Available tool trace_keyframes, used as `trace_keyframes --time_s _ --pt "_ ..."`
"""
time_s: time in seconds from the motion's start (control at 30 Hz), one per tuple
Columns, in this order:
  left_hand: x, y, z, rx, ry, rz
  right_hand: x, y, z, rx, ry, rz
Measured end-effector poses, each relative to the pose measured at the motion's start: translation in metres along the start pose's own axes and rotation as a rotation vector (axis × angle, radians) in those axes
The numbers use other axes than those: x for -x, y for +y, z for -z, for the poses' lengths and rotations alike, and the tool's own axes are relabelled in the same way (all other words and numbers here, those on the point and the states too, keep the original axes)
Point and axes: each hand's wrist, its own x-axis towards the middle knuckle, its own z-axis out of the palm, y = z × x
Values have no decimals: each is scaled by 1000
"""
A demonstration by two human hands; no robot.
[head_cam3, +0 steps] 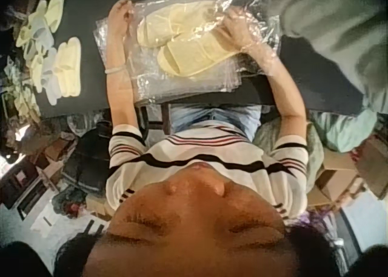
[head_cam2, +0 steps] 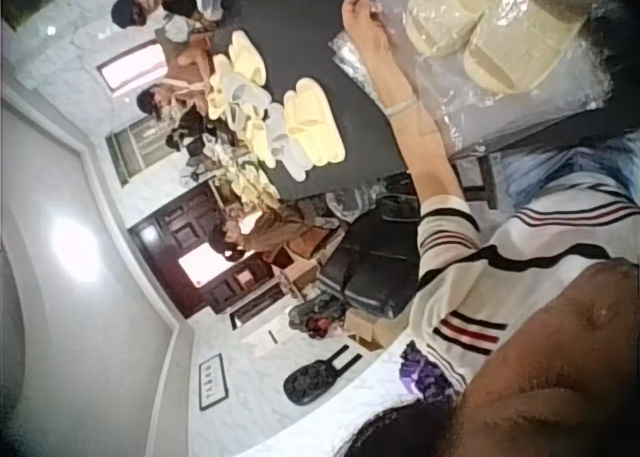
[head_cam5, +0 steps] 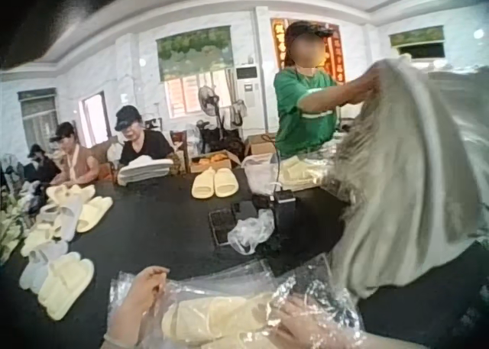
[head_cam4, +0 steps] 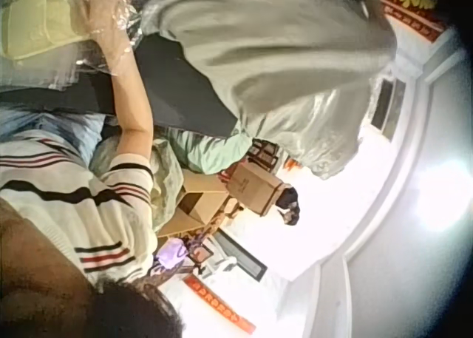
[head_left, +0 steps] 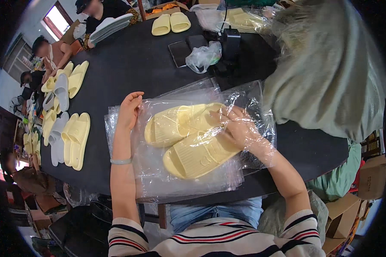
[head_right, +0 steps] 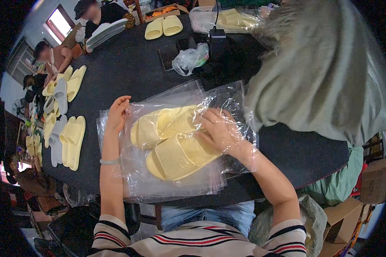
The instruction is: The person sits at a table in a workshop and packages pairs of plastic slippers into clear plastic bags. They pick up pairs of yellow and white slippers, place them into bags, and seal them. The person also uses scissors to trim the edges of the plastic bags after sealing.
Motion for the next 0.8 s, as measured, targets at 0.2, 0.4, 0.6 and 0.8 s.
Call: trace_keyframes --time_s 0.2,0.4,0.6,0.8 --pt "2 1 -1 -3 -6 1 1 0 3 -23 -19 15" --pt "0 -1 2 4 -29 -10 0 -1 4 -77 27 0" --pt "0 0 0 5 -6 -11 0 0 6 -56 22 10" --pt "1 0 1 13 -32 -11 2 4 0 -125 86 3"
